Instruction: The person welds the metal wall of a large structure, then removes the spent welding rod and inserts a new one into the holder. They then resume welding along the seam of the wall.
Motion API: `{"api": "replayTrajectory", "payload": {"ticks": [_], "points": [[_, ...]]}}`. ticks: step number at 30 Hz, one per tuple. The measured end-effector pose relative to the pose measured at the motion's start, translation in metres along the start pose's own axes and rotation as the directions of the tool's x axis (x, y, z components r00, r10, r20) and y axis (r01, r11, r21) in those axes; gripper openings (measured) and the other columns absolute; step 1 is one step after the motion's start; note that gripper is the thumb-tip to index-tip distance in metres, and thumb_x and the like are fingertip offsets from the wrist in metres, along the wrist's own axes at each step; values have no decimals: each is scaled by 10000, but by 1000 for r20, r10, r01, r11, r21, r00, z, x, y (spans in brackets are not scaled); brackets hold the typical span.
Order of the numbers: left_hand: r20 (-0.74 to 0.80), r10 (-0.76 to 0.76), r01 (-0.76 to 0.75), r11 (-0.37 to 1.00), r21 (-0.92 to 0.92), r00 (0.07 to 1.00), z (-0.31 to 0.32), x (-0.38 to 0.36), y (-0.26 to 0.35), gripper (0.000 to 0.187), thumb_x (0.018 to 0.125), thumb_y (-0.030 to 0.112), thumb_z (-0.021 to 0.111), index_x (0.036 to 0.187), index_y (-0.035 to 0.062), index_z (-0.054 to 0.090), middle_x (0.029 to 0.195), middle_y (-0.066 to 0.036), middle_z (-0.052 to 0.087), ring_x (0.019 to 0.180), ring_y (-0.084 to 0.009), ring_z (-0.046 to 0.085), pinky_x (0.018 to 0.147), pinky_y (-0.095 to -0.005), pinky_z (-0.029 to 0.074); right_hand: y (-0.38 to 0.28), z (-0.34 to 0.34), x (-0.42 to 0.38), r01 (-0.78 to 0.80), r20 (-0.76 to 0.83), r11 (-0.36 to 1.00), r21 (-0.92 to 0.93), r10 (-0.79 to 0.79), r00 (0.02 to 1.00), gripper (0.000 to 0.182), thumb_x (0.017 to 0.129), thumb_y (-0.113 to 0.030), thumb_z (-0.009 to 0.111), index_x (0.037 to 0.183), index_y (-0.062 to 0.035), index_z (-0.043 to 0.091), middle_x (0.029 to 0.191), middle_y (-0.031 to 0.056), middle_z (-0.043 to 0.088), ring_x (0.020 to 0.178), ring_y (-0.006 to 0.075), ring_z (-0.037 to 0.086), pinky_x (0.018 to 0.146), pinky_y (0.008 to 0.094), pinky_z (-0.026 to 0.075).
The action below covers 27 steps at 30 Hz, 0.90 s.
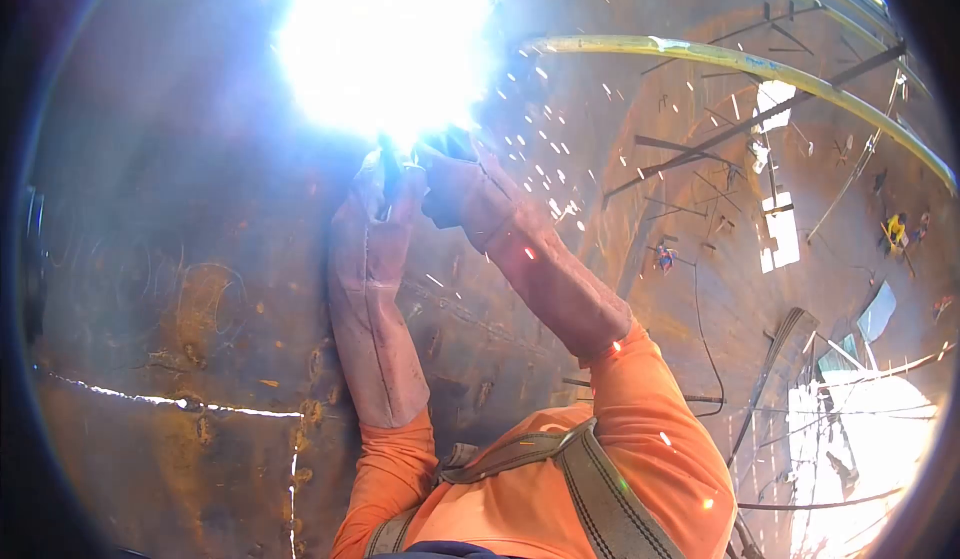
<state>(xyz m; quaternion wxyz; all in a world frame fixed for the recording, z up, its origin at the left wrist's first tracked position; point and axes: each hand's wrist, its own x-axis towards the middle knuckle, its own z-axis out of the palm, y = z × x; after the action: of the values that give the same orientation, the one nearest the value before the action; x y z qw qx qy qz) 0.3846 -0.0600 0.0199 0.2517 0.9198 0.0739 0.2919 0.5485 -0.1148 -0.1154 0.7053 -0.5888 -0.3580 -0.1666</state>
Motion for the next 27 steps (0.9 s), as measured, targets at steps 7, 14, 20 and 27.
{"api": "replayTrajectory", "payload": {"ticks": [7, 14, 20, 27], "points": [[141, 10, 1, 997, -79, 990, -10, 3, 4, 444, 1084, 389, 778, 1422, 112, 700, 1078, -180, 816, 962, -324, 813, 859, -470, 624, -134, -27, -7, -493, 93, 665, 561, 541, 836, 498, 1103, -322, 663, 1560, -144, 578, 1013, 7, 682, 782, 90, 648, 591, 275, 492], [156, 30, -9, 991, -135, 987, -10, 3, 10, 375, 1094, 332, 764, 1383, 102, 699, 1038, -171, 808, 930, -298, 796, 861, -469, 620, -146, -34, -5, -599, 121, 636, 487, 630, 767, 495, 1103, -330, 647, 1559, -159, 561, 886, -41, 574, 672, 63, 513, 567, 262, 392], [244, 2, 24, 994, -106, 970, -11, 4, 12, 451, 1090, 313, 660, 1449, 41, 681, 1237, -175, 775, 1130, -286, 728, 1020, -441, 563, -139, -39, -7, -626, 175, 616, 479, 631, 756, 642, 1094, -394, 661, 1669, -158, 502, 955, -20, 606, 704, 81, 562, 607, 283, 471], [234, 13, 27, 986, -167, 972, -6, 2, 10, 455, 1090, 314, 653, 1424, 7, 695, 1227, -164, 783, 1132, -287, 728, 1028, -438, 557, -130, -39, -12, -602, 165, 627, 494, 612, 773, 593, 1096, -393, 679, 1625, -159, 546, 915, -22, 653, 703, 79, 595, 591, 285, 480]]}}
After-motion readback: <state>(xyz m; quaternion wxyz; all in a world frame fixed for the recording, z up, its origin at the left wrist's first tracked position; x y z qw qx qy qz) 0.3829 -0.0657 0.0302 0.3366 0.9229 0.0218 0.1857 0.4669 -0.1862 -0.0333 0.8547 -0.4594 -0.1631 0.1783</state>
